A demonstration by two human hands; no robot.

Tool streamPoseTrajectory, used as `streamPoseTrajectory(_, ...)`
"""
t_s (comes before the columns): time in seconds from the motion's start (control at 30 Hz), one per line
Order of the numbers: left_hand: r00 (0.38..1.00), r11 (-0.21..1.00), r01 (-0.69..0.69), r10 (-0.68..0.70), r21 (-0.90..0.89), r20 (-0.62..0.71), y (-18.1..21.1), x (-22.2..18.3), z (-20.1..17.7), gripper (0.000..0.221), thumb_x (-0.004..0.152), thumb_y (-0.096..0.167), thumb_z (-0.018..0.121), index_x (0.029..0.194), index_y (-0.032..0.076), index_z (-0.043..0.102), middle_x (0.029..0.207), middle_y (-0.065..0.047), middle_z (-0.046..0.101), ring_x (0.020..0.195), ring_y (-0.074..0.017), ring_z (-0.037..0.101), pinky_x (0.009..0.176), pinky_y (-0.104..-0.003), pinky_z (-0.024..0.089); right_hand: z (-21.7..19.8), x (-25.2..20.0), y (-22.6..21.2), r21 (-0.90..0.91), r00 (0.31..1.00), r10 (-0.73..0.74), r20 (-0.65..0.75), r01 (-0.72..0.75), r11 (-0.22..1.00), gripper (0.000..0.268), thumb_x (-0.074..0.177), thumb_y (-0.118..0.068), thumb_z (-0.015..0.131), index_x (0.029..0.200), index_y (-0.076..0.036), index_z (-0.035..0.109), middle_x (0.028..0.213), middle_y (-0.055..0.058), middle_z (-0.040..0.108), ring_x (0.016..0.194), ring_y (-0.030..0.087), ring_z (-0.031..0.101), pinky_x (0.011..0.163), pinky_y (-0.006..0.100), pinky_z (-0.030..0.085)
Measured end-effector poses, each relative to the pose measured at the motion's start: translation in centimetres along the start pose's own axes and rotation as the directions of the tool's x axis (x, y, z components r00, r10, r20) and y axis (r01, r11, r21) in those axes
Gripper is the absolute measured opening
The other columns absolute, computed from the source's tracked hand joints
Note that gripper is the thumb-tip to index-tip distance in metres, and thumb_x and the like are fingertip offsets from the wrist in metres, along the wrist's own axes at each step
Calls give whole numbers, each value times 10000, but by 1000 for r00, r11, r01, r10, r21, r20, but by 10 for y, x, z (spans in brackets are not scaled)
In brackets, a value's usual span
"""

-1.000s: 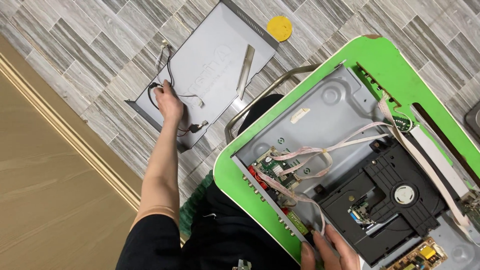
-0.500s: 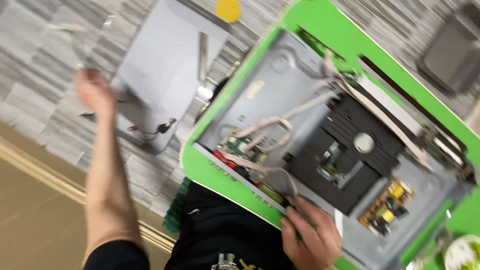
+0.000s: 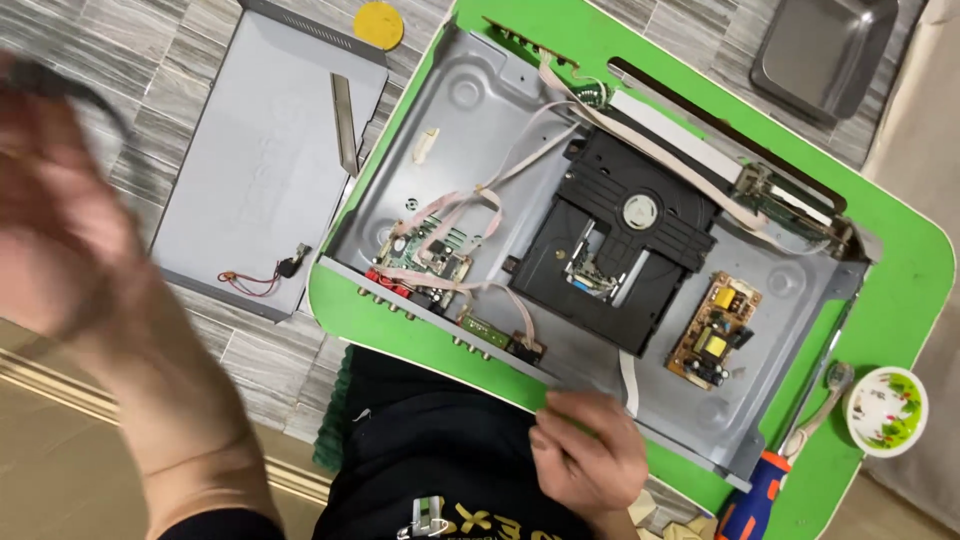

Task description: Repairing an electronic device by connecting internal ribbon cables and using a screwdriver to secure components

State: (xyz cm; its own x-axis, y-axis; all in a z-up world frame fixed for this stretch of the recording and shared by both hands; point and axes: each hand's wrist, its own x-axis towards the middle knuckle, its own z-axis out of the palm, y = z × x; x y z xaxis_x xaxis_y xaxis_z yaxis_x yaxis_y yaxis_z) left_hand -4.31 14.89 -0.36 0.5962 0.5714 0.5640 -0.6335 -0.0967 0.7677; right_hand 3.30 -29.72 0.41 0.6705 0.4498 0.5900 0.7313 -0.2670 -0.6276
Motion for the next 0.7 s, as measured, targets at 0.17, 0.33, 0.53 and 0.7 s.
streamPoseTrajectory(0.17, 835, 903, 217, -369, -371, -409, 23, -41, 148, 252, 1157, 133, 602, 1407, 115, 574, 1350, -135, 689, 1282, -415, 707, 1053, -482, 642, -28, -10, 2, -72, 991, 11, -136, -21, 997, 68, 834, -86, 710, 820, -21, 698, 844, 185, 681, 671, 286, 679, 646, 378, 600)
streamPoseTrajectory(0.33, 802, 884, 363, -458, -296, -385, 21, -60, 188, 225, 1094, 177, 609, 1273, 119, 486, 1187, -166, 660, 1114, -389, 750, 776, -361, 686, -109, -30, 6, -420, 996, -77, -43, 51, 906, 273, 786, 130, 412, 607, 13, 583, 748, 252, 666, 666, 336, 667, 572, 380, 531)
streamPoseTrajectory(0.53, 823, 710, 462, -566, -531, -41, 10, -85, 224, 162, 1081, 60, 576, 1217, 90, 494, 1171, -320, 641, 1109, -507, 684, 825, -439, 670, -102, -25, -3, -462, 891, 79, -448, -306, 832, 149, 874, 247, 642, 950, 149, 724, 946, 325, 703, 841, 357, 682, 707, 374, 527)
streamPoseTrajectory(0.7, 708, 579, 640, -699, -504, 96, 6, -101, 250, 145, 1055, 113, 568, 1148, 43, 480, 1169, -405, 656, 1077, -495, 710, 852, -468, 666, -85, -2, 0, -302, 946, 168, -277, -252, 920, 49, 883, 94, 728, 927, 72, 726, 963, 243, 712, 833, 312, 709, 769, 369, 597)
